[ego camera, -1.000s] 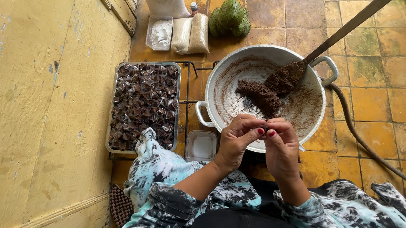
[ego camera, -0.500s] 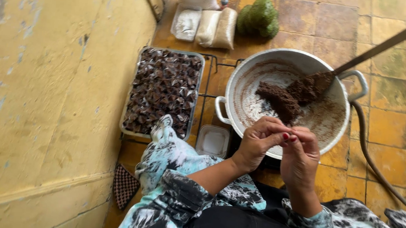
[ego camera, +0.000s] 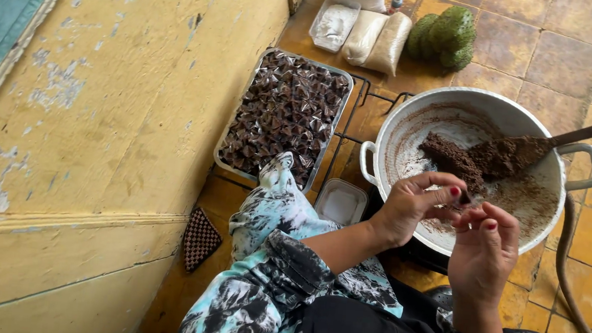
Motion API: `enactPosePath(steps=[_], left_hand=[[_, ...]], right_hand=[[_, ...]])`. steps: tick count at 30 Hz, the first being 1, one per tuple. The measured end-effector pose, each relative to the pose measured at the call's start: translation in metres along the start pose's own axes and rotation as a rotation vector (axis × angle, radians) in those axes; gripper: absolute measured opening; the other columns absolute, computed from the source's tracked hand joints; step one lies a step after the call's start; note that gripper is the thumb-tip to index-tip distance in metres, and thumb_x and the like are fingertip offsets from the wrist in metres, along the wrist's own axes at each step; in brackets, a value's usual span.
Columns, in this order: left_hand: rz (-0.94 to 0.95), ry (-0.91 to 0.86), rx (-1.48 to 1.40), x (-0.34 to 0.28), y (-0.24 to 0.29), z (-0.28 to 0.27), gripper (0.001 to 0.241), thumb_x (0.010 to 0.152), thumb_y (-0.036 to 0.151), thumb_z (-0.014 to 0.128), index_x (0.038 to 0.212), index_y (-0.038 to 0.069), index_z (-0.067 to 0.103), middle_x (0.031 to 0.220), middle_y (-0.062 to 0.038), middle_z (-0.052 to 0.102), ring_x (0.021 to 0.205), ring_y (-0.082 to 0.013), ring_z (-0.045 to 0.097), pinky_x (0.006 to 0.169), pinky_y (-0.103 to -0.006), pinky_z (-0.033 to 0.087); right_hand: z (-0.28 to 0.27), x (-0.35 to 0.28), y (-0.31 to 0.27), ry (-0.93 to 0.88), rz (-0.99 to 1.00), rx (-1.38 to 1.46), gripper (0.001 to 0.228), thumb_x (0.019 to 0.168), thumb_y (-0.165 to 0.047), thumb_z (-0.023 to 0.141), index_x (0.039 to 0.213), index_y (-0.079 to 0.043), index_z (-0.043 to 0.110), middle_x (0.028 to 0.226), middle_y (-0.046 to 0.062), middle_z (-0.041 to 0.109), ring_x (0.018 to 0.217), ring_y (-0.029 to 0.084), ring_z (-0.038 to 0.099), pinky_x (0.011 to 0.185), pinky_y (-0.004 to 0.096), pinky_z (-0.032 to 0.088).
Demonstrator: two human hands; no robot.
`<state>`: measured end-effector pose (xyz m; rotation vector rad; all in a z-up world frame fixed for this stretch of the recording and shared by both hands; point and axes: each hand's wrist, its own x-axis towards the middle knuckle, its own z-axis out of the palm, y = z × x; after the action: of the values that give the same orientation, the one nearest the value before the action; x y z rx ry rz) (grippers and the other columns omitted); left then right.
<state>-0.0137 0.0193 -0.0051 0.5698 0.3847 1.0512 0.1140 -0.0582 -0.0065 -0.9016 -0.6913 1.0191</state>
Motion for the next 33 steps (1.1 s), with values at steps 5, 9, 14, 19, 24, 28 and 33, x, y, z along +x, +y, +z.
enactPosePath(steps=[5,9,14,19,24,28,33], left_hand=[[0.052,0.096,-0.157,0.019,0.044,-0.019,0.016,0.101,0.009,0.068,0.116,0.003,0.073,0.115,-0.018,0.072,0.101,-0.0297,0.071,0.084,-0.0377,0.064],[0.279,0.13,-0.215,0.018,0.126,-0.029,0.019,0.099,0.0,0.065,0.118,0.0,0.068,0.11,-0.019,0.073,0.096,-0.0262,0.074,0.085,-0.0333,0.065],[0.528,0.248,0.019,-0.02,0.231,-0.069,0.02,0.098,-0.007,0.062,0.113,0.002,0.071,0.106,-0.013,0.073,0.095,-0.0213,0.071,0.084,-0.0264,0.065],[0.476,0.849,0.169,-0.036,0.26,-0.178,0.025,0.097,-0.012,0.051,0.117,-0.008,0.064,0.103,-0.025,0.072,0.087,-0.0278,0.07,0.078,-0.0315,0.064],[0.21,1.111,0.478,-0.038,0.231,-0.262,0.018,0.102,-0.007,0.053,0.112,-0.003,0.067,0.098,-0.015,0.074,0.078,-0.016,0.071,0.065,-0.0198,0.064],[0.032,1.203,0.655,-0.03,0.204,-0.303,0.026,0.097,-0.006,0.053,0.116,-0.001,0.071,0.111,-0.018,0.075,0.082,-0.0163,0.073,0.067,-0.0199,0.064],[-0.093,1.217,0.864,-0.024,0.208,-0.3,0.031,0.096,0.011,0.052,0.116,0.01,0.075,0.09,-0.008,0.078,0.068,-0.0115,0.071,0.061,-0.0228,0.062]], right_hand=[[-0.004,0.002,-0.009,0.047,0.076,-0.038,0.015,0.104,-0.021,0.063,0.118,-0.015,0.063,0.105,0.0,0.065,0.098,0.014,0.061,0.088,0.026,0.054],[-0.012,0.008,-0.015,0.046,0.088,-0.019,0.013,0.101,-0.02,0.066,0.114,-0.016,0.065,0.103,-0.001,0.065,0.098,0.013,0.061,0.089,0.027,0.054],[-0.02,0.011,-0.013,0.061,0.093,-0.028,0.015,0.1,-0.022,0.067,0.115,-0.017,0.067,0.1,-0.001,0.066,0.096,0.014,0.063,0.089,0.028,0.054],[-0.008,0.007,-0.014,0.067,0.121,-0.105,0.012,0.103,-0.018,0.067,0.115,-0.014,0.067,0.095,0.001,0.067,0.088,0.013,0.066,0.086,0.028,0.061],[-0.01,0.007,-0.003,0.002,0.128,-0.172,0.012,0.105,-0.016,0.063,0.116,-0.013,0.067,0.095,0.001,0.066,0.088,0.012,0.064,0.088,0.024,0.06],[-0.015,0.008,0.005,-0.043,0.121,-0.202,0.013,0.105,-0.014,0.062,0.116,-0.011,0.066,0.098,0.002,0.066,0.089,0.012,0.064,0.087,0.023,0.06],[-0.02,0.01,0.008,-0.036,0.122,-0.222,0.014,0.104,-0.015,0.062,0.117,-0.01,0.066,0.097,0.004,0.064,0.088,0.012,0.063,0.088,0.024,0.059]])
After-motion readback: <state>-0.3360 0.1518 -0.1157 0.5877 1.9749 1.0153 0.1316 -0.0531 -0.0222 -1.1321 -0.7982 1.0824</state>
